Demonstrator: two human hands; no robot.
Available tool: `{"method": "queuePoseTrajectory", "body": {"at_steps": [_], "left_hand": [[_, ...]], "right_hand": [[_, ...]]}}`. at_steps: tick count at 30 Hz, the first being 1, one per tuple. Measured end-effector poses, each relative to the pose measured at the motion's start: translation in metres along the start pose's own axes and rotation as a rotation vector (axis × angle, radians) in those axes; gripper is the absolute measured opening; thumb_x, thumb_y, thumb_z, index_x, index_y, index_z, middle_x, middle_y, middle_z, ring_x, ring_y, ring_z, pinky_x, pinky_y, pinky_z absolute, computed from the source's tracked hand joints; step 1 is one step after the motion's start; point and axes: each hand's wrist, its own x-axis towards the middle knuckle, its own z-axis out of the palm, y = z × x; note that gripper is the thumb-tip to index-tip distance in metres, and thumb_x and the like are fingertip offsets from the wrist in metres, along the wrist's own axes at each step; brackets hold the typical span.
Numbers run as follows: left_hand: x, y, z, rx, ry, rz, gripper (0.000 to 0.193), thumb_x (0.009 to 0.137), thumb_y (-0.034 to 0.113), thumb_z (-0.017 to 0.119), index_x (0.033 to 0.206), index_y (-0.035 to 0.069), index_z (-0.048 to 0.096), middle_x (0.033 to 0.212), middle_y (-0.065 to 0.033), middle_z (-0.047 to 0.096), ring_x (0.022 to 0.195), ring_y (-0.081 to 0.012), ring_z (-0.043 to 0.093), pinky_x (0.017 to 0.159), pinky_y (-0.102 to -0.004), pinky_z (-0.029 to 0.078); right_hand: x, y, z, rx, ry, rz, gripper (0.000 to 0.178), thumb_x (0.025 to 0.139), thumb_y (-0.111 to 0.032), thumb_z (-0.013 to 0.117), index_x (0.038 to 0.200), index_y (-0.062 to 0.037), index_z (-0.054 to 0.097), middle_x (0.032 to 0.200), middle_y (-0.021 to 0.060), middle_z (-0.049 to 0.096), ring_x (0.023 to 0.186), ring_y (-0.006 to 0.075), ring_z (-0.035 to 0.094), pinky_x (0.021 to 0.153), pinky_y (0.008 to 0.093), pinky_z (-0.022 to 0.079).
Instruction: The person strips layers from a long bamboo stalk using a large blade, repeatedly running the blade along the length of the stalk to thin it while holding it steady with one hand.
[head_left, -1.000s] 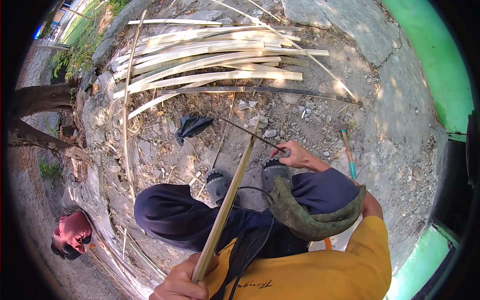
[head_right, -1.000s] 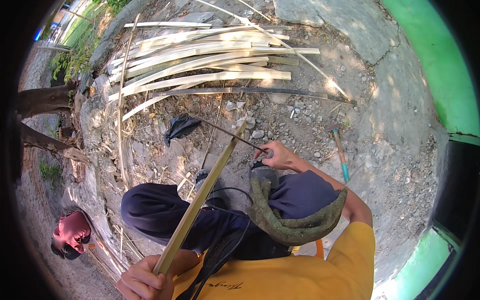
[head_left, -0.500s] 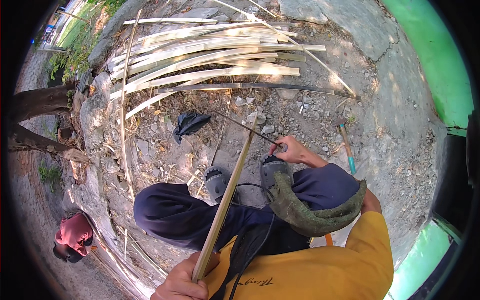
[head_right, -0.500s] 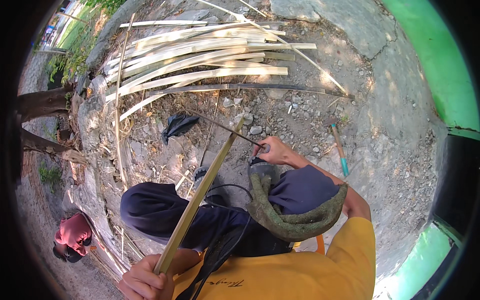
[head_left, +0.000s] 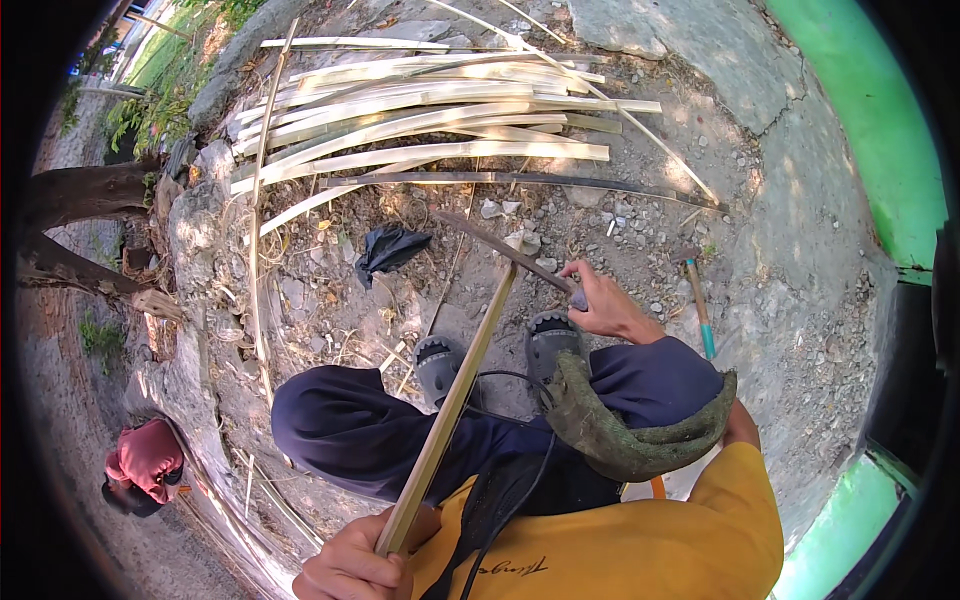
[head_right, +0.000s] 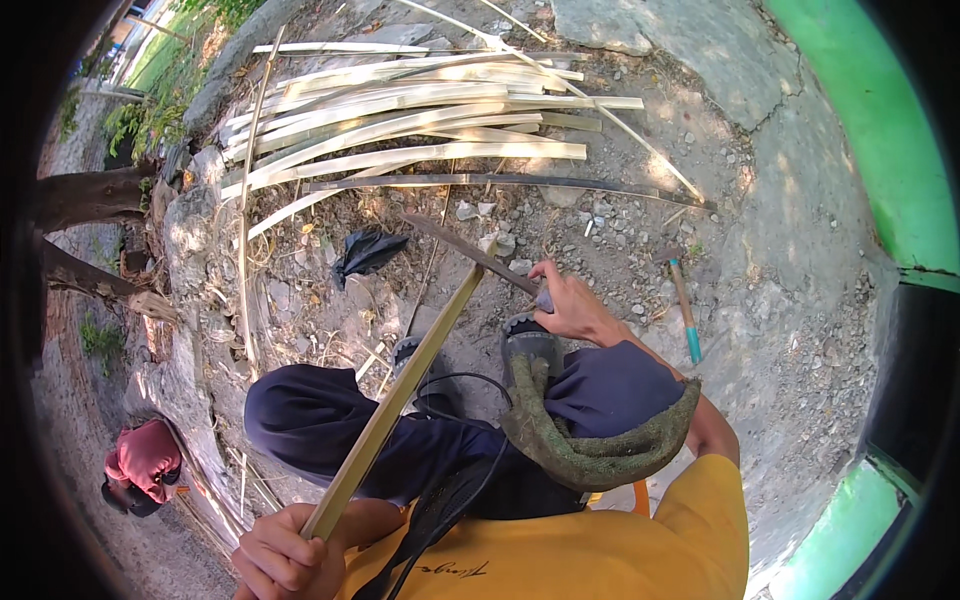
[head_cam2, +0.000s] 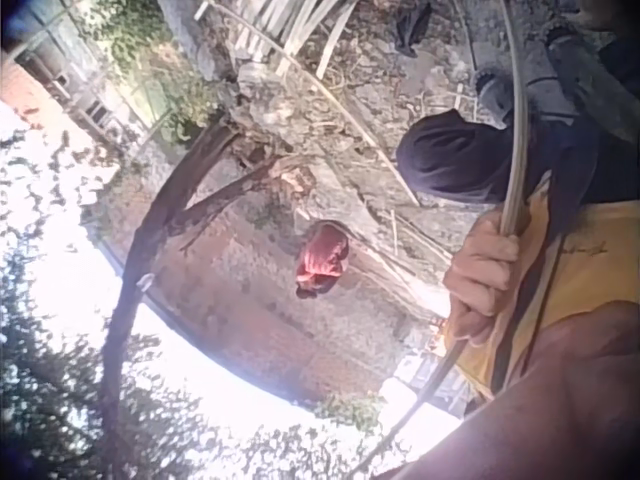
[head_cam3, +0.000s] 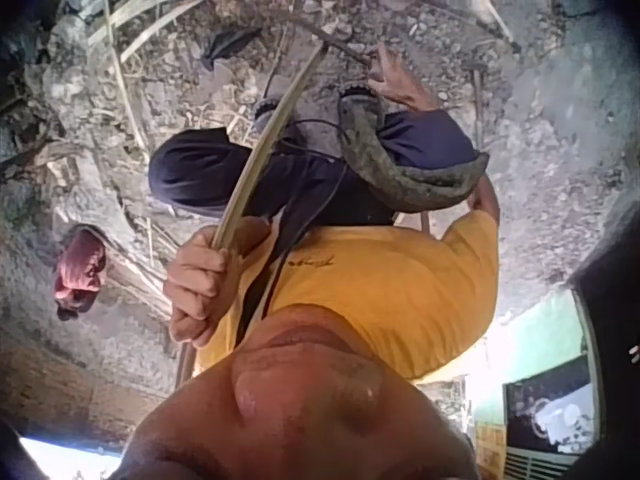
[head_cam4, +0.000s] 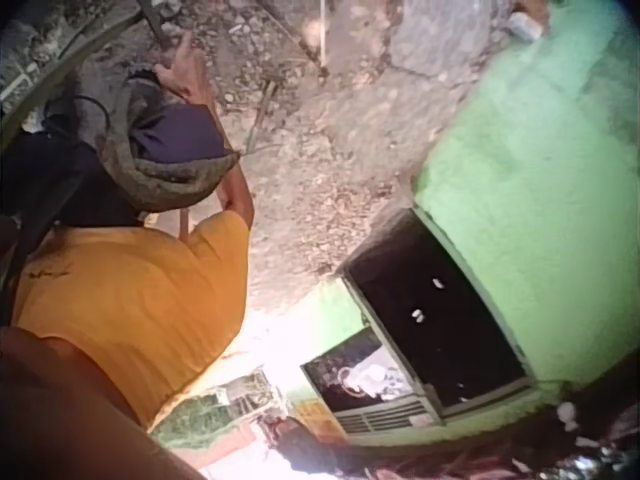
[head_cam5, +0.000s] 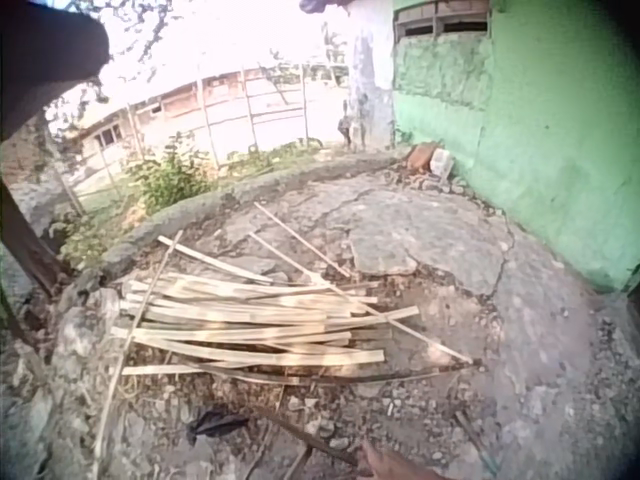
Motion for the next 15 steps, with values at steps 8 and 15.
{"method": "queuePoseTrajectory", "body": {"at_steps": [8, 15], "left_hand": [[0.002, -0.003, 0.003, 0.043, 0.034, 0.006, 0.043, 0.106, 0.036, 0.049, 0.071, 0.016, 0.033, 0.052, 0.0092, 0.022, 0.039, -0.0003, 0.019, 0.036, -0.0201, 0.017], [0.001, 0.009, -0.005, 0.086, 0.048, -0.054, 0.043, 0.106, 0.038, 0.049, 0.072, 0.016, 0.034, 0.052, 0.0091, 0.022, 0.039, -0.0003, 0.018, 0.036, -0.0204, 0.017]], "right_hand": [[0.031, -0.019, 0.010, 0.201, -0.084, -0.227, 0.058, 0.075, -0.006, 0.070, 0.121, -0.0043, 0.035, 0.075, 0.0180, 0.060, 0.072, 0.0403, 0.064, 0.067, 0.0468, 0.047], [0.035, 0.000, 0.018, -0.023, 0.030, -0.125, 0.053, 0.077, -0.009, 0.070, 0.118, -0.0029, 0.036, 0.078, 0.0220, 0.062, 0.082, 0.0458, 0.066, 0.071, 0.0508, 0.049]]}}
